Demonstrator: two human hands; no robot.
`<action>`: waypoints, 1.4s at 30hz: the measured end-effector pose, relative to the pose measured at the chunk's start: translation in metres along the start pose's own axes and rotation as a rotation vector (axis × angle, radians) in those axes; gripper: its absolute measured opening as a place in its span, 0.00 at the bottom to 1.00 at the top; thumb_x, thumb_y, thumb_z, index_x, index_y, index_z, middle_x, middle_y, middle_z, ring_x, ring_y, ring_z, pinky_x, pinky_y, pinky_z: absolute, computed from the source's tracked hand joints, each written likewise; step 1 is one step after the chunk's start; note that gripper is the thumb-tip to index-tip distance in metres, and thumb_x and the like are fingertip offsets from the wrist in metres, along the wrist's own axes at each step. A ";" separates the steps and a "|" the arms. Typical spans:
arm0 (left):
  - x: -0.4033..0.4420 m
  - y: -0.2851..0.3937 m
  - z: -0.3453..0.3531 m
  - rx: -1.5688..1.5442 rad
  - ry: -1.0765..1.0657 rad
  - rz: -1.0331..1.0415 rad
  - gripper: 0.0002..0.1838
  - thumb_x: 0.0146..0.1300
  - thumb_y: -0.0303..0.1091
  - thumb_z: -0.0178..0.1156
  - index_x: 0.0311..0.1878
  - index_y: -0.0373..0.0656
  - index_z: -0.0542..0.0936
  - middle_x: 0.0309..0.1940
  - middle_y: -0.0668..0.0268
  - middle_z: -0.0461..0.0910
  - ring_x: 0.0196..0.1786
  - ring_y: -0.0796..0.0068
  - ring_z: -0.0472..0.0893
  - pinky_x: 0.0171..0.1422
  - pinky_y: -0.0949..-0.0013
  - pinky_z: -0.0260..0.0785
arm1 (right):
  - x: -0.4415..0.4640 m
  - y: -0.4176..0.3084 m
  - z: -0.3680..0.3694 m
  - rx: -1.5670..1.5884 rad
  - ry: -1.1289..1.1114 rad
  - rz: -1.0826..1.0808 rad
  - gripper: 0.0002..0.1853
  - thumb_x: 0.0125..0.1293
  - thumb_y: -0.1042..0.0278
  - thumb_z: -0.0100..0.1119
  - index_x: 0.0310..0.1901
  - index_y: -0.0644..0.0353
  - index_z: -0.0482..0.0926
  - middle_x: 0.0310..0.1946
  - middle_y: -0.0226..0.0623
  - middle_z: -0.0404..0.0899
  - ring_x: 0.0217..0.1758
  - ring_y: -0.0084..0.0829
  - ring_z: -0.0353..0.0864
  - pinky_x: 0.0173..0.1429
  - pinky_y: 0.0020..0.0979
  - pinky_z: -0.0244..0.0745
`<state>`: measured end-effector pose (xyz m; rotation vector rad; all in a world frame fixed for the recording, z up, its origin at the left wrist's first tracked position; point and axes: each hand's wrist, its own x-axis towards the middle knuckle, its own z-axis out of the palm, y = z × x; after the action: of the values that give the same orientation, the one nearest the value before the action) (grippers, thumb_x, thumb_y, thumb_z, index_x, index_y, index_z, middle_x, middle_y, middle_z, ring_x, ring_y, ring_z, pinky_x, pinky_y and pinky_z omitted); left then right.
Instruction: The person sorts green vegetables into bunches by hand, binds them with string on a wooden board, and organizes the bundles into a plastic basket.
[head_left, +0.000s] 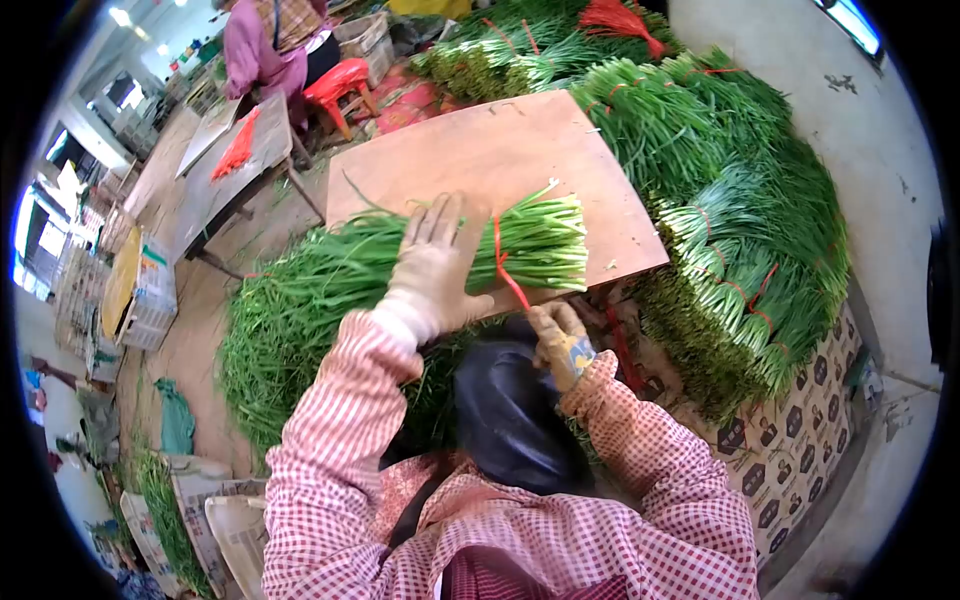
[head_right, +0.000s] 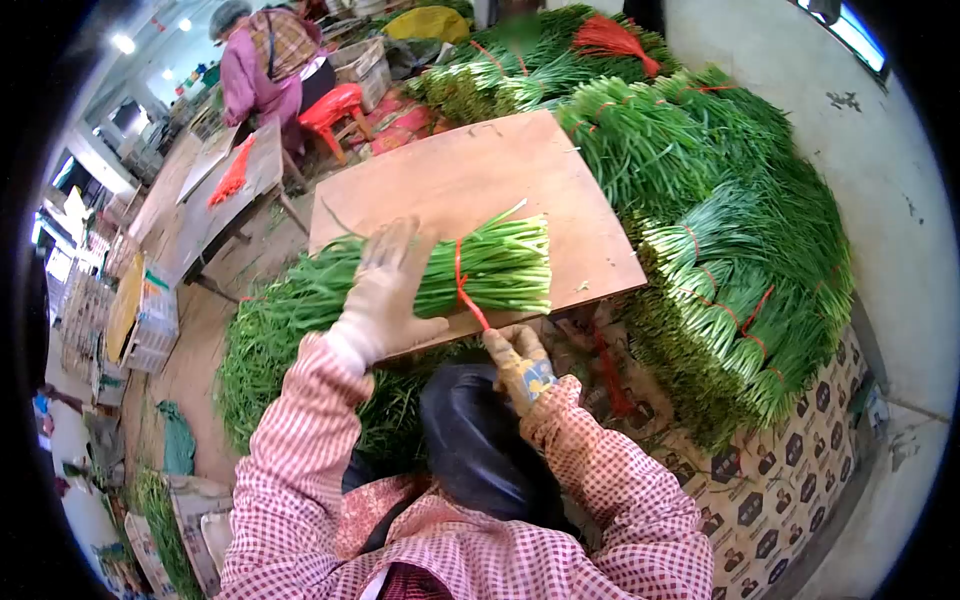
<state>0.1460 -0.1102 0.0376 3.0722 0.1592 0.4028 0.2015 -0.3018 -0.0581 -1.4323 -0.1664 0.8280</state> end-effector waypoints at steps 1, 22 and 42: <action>0.018 -0.003 0.017 0.067 -0.057 0.034 0.57 0.38 0.52 0.73 0.71 0.43 0.55 0.70 0.48 0.56 0.73 0.50 0.54 0.76 0.49 0.43 | 0.001 -0.008 -0.001 -0.080 -0.009 0.142 0.22 0.64 0.45 0.59 0.45 0.58 0.74 0.30 0.29 0.75 0.25 0.21 0.69 0.29 0.25 0.68; 0.073 -0.027 0.087 -0.066 -0.559 -0.208 0.60 0.38 0.55 0.72 0.74 0.55 0.50 0.72 0.56 0.55 0.73 0.56 0.57 0.73 0.47 0.49 | 0.023 -0.054 0.022 -0.141 -0.302 -0.372 0.18 0.67 0.58 0.57 0.50 0.63 0.75 0.43 0.38 0.78 0.48 0.26 0.76 0.53 0.25 0.71; 0.081 0.096 -0.044 -0.993 0.545 0.125 0.45 0.48 0.25 0.69 0.68 0.43 0.55 0.57 0.62 0.72 0.57 0.68 0.74 0.64 0.63 0.66 | -0.040 -0.081 -0.029 -0.562 0.217 -0.766 0.62 0.44 0.45 0.75 0.70 0.69 0.44 0.64 0.63 0.60 0.72 0.55 0.54 0.75 0.43 0.50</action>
<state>0.2218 -0.1961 0.1061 1.9535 -0.1752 0.9595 0.2217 -0.3421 0.0257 -1.7753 -0.7726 -0.0217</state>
